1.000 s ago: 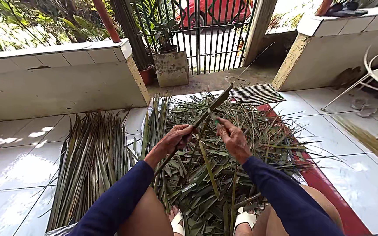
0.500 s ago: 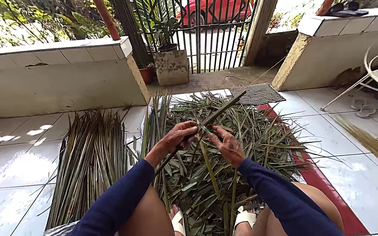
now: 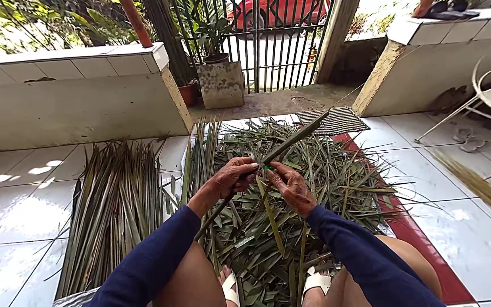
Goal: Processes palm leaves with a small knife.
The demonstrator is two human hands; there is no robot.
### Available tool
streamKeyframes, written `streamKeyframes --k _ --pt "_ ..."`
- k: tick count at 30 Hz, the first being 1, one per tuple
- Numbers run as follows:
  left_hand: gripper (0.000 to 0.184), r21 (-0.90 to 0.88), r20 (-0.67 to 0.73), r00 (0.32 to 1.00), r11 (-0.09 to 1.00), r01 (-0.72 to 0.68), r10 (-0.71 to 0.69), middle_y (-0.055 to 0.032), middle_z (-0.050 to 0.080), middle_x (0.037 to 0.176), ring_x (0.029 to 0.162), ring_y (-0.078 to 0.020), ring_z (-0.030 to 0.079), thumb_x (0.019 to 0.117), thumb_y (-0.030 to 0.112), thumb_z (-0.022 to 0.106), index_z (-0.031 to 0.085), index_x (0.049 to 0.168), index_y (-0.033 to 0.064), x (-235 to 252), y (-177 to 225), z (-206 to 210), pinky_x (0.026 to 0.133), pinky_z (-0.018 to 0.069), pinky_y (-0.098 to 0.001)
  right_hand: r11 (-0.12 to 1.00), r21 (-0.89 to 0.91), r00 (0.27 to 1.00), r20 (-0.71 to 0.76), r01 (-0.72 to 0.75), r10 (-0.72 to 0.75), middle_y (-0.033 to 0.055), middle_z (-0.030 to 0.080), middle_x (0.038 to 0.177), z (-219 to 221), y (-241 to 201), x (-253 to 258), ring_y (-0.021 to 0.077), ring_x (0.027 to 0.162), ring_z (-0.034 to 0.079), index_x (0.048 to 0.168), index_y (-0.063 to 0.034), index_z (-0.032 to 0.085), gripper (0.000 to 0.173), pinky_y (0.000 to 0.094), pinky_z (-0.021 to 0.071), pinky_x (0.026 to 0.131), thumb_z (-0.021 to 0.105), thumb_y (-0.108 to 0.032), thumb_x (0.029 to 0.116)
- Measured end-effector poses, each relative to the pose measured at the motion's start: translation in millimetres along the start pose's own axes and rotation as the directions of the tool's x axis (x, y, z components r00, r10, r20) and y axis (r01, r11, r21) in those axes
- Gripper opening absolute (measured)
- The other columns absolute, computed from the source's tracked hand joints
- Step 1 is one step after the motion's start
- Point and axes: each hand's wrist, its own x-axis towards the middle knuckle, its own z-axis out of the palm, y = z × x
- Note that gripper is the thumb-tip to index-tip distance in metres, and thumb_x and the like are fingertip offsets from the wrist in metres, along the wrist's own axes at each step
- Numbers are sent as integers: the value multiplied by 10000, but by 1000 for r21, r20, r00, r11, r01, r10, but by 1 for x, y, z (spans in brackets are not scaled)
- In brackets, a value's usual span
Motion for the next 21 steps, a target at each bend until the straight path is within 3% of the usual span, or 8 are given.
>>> streamKeyframes --k 3,7,11,15,18,21 --pt "190 -26 44 999 1000 0 1 42 432 621 421 -11 359 1078 169 475 595 952 92 -1 3 -1 380 315 -140 999 -35 999 -17 28 -29 27 727 1044 0 0 -2 64 853 655 1389 -122 646 403 254 544 815 548 -343 1067" --pt "201 -82 92 996 996 24 -17 47 422 606 415 -8 354 1072 163 475 600 931 92 0 4 -4 378 312 -140 997 -65 997 -53 45 -48 20 729 1037 2 5 -2 68 816 643 1409 -174 643 403 270 539 784 538 -359 1067" --pt "190 -100 93 995 994 44 -35 47 419 614 416 -7 352 1074 164 470 586 938 101 3 3 -3 376 310 -135 987 -153 986 -151 43 -66 28 719 1252 13 7 -5 99 1033 687 1405 -177 651 403 338 548 940 529 -359 1067" --pt "182 -108 89 995 992 58 -48 47 422 622 417 -9 343 1073 165 464 589 953 109 6 1 -5 372 297 -139 988 -155 980 -197 -10 -21 19 689 1335 21 5 -5 105 1133 672 1414 -177 645 403 357 526 1001 518 -353 1073" --pt "188 -115 74 996 991 66 -58 45 426 625 412 -8 340 1078 171 444 584 969 108 8 2 -5 368 295 -139 987 -157 975 -221 -25 -11 17 679 1357 25 3 -3 108 1193 654 1408 -170 649 396 361 510 1040 508 -340 1079" --pt "148 -102 92 994 993 61 -52 45 430 637 415 -9 354 1073 176 479 602 1046 97 9 0 -8 369 307 -140 976 -210 965 -263 -61 3 20 712 1287 26 3 1 130 1149 671 1398 -198 662 388 393 517 1017 500 -347 1079"
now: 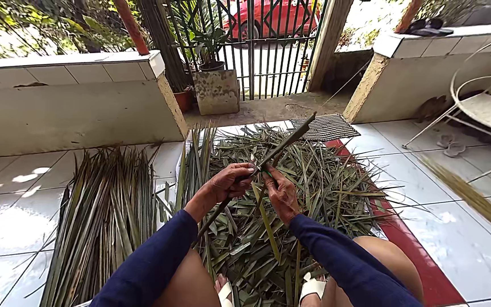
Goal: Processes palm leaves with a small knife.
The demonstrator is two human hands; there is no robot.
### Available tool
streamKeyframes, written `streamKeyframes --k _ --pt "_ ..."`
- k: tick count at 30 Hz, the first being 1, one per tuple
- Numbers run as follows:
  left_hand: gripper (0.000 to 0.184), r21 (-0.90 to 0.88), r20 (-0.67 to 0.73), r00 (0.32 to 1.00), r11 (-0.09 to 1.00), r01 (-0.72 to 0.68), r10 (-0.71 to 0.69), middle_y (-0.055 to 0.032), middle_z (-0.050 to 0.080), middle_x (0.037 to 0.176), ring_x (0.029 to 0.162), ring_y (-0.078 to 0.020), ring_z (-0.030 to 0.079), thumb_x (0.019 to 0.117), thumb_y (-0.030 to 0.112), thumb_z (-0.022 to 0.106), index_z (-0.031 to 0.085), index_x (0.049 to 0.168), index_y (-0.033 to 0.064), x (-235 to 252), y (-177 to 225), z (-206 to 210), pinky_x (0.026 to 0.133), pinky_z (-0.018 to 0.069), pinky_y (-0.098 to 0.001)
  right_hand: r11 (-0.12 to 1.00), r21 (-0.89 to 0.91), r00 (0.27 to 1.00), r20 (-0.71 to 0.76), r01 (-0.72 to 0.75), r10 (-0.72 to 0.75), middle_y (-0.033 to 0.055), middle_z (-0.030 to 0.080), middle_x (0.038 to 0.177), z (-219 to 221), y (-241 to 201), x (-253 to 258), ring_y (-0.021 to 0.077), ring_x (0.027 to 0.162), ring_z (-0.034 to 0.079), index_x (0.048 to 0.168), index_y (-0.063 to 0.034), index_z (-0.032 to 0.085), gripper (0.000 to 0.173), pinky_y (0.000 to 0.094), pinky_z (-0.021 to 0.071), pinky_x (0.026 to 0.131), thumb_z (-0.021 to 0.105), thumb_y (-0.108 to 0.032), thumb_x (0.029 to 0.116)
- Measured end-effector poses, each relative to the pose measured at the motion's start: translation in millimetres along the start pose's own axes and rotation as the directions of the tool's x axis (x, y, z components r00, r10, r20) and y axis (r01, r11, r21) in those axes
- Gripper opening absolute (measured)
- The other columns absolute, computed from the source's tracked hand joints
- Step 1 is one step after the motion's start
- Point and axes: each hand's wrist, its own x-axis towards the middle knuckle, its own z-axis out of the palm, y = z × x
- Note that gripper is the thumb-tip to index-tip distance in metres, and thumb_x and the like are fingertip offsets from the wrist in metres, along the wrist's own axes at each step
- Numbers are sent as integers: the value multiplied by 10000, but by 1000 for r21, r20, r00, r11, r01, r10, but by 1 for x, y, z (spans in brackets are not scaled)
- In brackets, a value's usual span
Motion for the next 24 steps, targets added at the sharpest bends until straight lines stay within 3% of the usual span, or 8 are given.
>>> streamKeyframes --k 10,17,21,24 --pt "187 201 -176 984 980 -3 39 2 468 651 414 -36 384 1086 199 481 607 1146 75 0 5 10 369 335 -158 976 -213 994 -106 -54 32 9 739 1196 3 -1 6 186 1071 700 1356 -241 692 385 462 551 920 497 -412 1071" --pt "209 321 -240 969 947 28 52 -15 506 669 411 -42 395 1091 197 484 612 1197 70 -10 11 15 362 338 -166 960 -252 982 -169 -123 82 82 740 1174 -11 -6 22 270 1054 708 1318 -164 703 384 528 548 916 513 -392 1073" --pt "210 320 -234 971 947 31 47 -11 488 652 408 -49 392 1090 188 474 613 1191 69 -20 14 16 359 340 -172 963 -223 972 -209 -153 106 118 741 1004 -29 1 38 303 915 707 1235 -129 721 365 564 547 832 538 -398 1069" --pt "208 319 -233 971 947 31 47 -12 489 652 408 -48 391 1088 181 475 615 1194 68 -27 15 15 359 337 -170 961 -227 971 -214 -159 110 116 734 967 -37 8 44 310 869 699 1206 -126 727 371 569 546 791 553 -419 1061"
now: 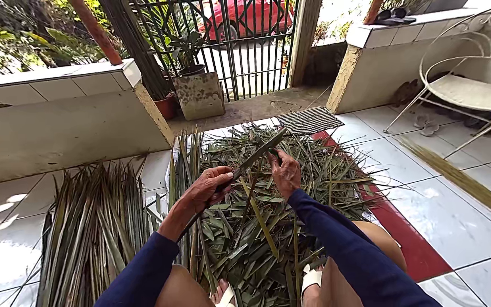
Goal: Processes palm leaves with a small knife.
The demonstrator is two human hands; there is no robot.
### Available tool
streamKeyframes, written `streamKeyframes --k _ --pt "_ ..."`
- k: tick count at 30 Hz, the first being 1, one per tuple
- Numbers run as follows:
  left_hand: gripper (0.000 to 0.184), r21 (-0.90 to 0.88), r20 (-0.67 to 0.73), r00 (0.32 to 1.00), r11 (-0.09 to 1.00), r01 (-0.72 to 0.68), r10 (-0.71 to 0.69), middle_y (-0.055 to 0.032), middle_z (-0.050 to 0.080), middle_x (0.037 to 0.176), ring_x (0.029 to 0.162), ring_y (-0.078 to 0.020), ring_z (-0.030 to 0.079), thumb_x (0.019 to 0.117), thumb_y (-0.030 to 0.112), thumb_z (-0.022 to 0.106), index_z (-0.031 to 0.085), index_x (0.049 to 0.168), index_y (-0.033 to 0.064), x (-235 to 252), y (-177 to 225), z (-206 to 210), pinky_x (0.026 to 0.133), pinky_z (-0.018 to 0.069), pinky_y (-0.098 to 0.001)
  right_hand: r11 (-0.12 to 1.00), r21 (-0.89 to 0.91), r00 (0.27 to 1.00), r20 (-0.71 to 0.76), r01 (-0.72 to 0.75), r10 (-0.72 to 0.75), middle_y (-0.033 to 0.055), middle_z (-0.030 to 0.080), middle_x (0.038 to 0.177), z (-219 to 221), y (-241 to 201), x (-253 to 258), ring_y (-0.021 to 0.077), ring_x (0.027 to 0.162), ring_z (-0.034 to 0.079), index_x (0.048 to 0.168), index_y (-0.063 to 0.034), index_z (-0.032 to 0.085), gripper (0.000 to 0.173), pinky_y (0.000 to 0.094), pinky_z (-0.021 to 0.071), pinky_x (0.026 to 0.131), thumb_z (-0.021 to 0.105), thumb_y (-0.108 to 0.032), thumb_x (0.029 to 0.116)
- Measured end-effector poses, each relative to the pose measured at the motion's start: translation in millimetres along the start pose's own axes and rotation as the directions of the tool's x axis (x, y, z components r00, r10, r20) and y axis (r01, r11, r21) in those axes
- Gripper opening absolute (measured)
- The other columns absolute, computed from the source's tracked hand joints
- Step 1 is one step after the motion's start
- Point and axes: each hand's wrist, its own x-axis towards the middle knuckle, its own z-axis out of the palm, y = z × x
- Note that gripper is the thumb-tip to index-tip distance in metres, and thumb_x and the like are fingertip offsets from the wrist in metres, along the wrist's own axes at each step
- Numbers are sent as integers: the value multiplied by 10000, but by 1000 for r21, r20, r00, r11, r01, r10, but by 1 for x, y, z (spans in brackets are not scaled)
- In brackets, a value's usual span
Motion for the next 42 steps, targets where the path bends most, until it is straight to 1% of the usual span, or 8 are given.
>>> streamKeyframes --k 16,19,23,27,31,35,39,42 --pt "210 52 -15 1000 999 17 -16 -5 494 641 405 -46 401 1089 194 478 620 1181 70 -8 1 3 361 350 -171 997 -41 998 32 -60 62 150 741 1046 -10 6 12 357 973 705 1223 -118 720 367 595 535 845 520 -390 1079" --pt "216 57 -21 999 998 27 -26 -5 492 647 404 -46 396 1089 196 476 620 1198 76 -11 2 2 357 348 -173 998 -54 999 -13 -44 43 179 735 1059 -12 18 20 381 990 703 1233 -88 713 369 612 533 857 516 -361 1081" --pt "211 29 -28 999 999 41 -40 -1 484 641 394 -45 385 1084 191 478 622 1188 76 -17 3 -6 350 342 -173 987 -45 986 -82 -152 148 162 725 1183 -23 30 41 355 1133 674 1259 -97 717 404 590 490 1000 486 -380 1085" --pt "220 -46 -26 998 998 49 -51 -5 484 650 392 -48 388 1089 197 441 612 1163 79 -20 0 -16 344 346 -175 980 0 968 -158 -199 197 194 718 1149 -40 45 52 375 1094 679 1273 -74 696 433 605 498 971 475 -396 1085" --pt "268 -108 -48 998 993 45 -50 -2 490 662 428 -60 432 1111 237 385 595 1077 73 -17 -2 -24 382 387 -182 993 69 995 6 -98 98 205 696 988 -25 36 19 375 885 685 1361 -30 584 476 599 545 823 483 -404 1084" --pt "308 -191 10 998 979 65 -64 13 475 660 439 -54 433 1116 261 352 582 1019 82 -7 -2 -23 395 394 -175 975 222 967 242 28 -83 71 689 847 3 11 -24 202 744 658 1502 -123 515 523 437 565 754 525 -396 1056" --pt "331 -249 96 991 962 111 -89 34 439 634 431 -43 406 1124 276 321 571 1021 83 6 -3 -15 397 378 -169 939 309 953 204 152 -222 24 677 829 21 3 -40 134 707 622 1471 -175 578 477 350 550 719 514 -413 1063" --pt "316 -261 173 981 956 135 -91 52 411 611 408 -29 358 1114 269 324 561 986 105 11 -2 -10 375 332 -156 918 338 938 199 207 -285 19 737 995 28 1 -42 110 803 663 1401 -246 653 397 341 561 789 506 -411 1070"
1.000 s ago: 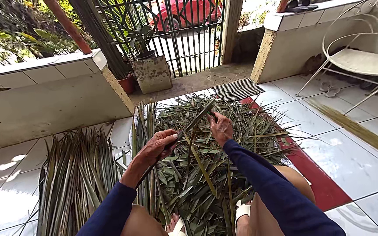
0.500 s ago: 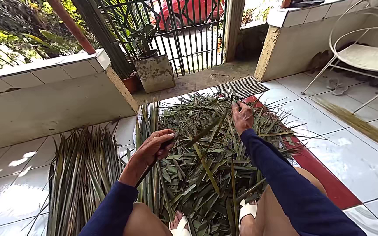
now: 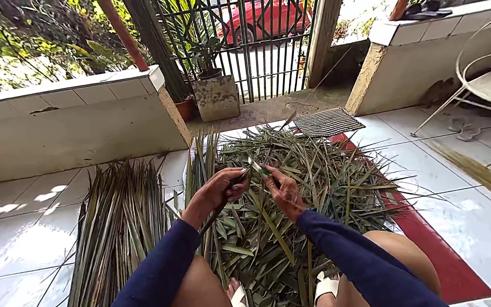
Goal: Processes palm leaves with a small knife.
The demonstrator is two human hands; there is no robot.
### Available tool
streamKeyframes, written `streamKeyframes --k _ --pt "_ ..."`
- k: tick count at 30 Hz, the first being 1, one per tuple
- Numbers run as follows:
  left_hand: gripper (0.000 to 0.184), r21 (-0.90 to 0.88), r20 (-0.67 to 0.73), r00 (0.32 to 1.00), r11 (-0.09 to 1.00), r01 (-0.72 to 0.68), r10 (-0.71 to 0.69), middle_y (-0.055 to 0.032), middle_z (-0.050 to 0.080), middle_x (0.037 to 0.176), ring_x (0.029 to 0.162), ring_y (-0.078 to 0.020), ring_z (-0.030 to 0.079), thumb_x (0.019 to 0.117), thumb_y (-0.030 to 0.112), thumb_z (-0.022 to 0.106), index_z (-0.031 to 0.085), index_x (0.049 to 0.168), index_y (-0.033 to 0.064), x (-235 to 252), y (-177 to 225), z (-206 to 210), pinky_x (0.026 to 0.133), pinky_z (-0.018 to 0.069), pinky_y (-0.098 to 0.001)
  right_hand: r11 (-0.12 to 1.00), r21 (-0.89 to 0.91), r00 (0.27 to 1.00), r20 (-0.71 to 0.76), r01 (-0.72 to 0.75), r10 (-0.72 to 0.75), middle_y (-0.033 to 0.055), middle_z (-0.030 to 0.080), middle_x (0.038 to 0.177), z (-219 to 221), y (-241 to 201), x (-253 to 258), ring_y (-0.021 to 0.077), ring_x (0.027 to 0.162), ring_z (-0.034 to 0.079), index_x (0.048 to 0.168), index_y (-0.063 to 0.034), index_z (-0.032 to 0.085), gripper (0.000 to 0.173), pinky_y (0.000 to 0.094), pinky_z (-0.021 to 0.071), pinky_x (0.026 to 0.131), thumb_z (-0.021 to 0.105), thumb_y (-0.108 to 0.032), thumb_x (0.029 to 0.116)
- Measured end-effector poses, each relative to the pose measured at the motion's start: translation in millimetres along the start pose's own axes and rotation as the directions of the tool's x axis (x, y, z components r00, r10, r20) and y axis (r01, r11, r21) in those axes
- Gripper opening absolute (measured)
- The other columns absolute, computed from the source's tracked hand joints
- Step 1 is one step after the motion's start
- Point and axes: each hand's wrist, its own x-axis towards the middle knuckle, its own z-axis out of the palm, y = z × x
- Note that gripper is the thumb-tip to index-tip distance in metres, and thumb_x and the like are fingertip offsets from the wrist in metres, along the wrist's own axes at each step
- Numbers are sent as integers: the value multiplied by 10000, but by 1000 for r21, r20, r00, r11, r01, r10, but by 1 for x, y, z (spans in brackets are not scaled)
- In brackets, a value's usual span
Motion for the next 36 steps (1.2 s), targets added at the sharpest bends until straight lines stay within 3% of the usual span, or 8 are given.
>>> streamKeyframes --k 3,8,18,21,24,29,33,36 --pt "321 -29 83 996 999 25 -23 60 387 586 390 -22 340 1116 264 309 557 986 106 5 -1 1 363 327 -154 999 6 999 8 46 -46 -6 744 1161 0 2 -1 85 937 696 1386 -258 668 372 334 570 882 513 -387 1074" --pt "296 -53 160 986 997 58 -49 69 369 579 383 -16 329 1097 220 296 551 987 117 9 -2 2 356 314 -150 994 -105 996 -81 23 -31 -45 727 1233 -10 3 0 99 1078 687 1394 -340 659 362 398 560 942 506 -404 1072" --pt "272 -3 237 967 995 96 -92 70 373 577 380 -24 340 1081 214 325 549 952 133 5 -6 6 354 326 -161 997 -57 957 -287 -53 34 18 696 1315 -50 1 26 177 1077 695 1416 -226 645 371 463 551 938 562 -317 1067" --pt "280 -7 256 962 996 94 -89 70 357 565 381 -29 336 1081 223 328 554 943 131 0 -7 6 357 320 -169 998 -36 947 -321 -48 34 26 716 1244 -57 6 33 165 955 698 1415 -240 643 368 439 567 860 550 -338 1073" --pt "285 -22 271 958 995 98 -88 68 362 570 380 -32 343 1083 228 329 557 946 124 -5 -8 6 354 329 -173 998 -8 929 -367 -58 51 64 724 1075 -66 5 38 183 783 655 1403 -220 650 369 425 552 724 558 -352 1071" --pt "274 -17 275 957 995 96 -88 58 375 582 384 -34 348 1079 226 337 558 957 122 -10 -8 6 353 329 -170 996 53 903 -422 -65 81 42 738 1149 -81 8 50 138 920 697 1389 -186 660 377 382 570 869 587 -346 1055" --pt "290 1 266 960 996 92 -89 61 368 568 374 -32 341 1086 231 330 561 952 116 -12 -8 5 348 326 -171 994 77 844 -526 -74 104 54 702 925 -103 14 58 153 722 611 1392 -241 658 349 388 522 704 558 -321 1067" --pt "297 15 215 974 997 73 -75 57 387 582 378 -33 345 1088 237 333 574 966 113 -15 -8 5 349 336 -173 993 86 809 -577 -77 113 30 621 808 -125 20 60 136 607 511 1413 -219 632 363 339 458 589 510 -325 1089"
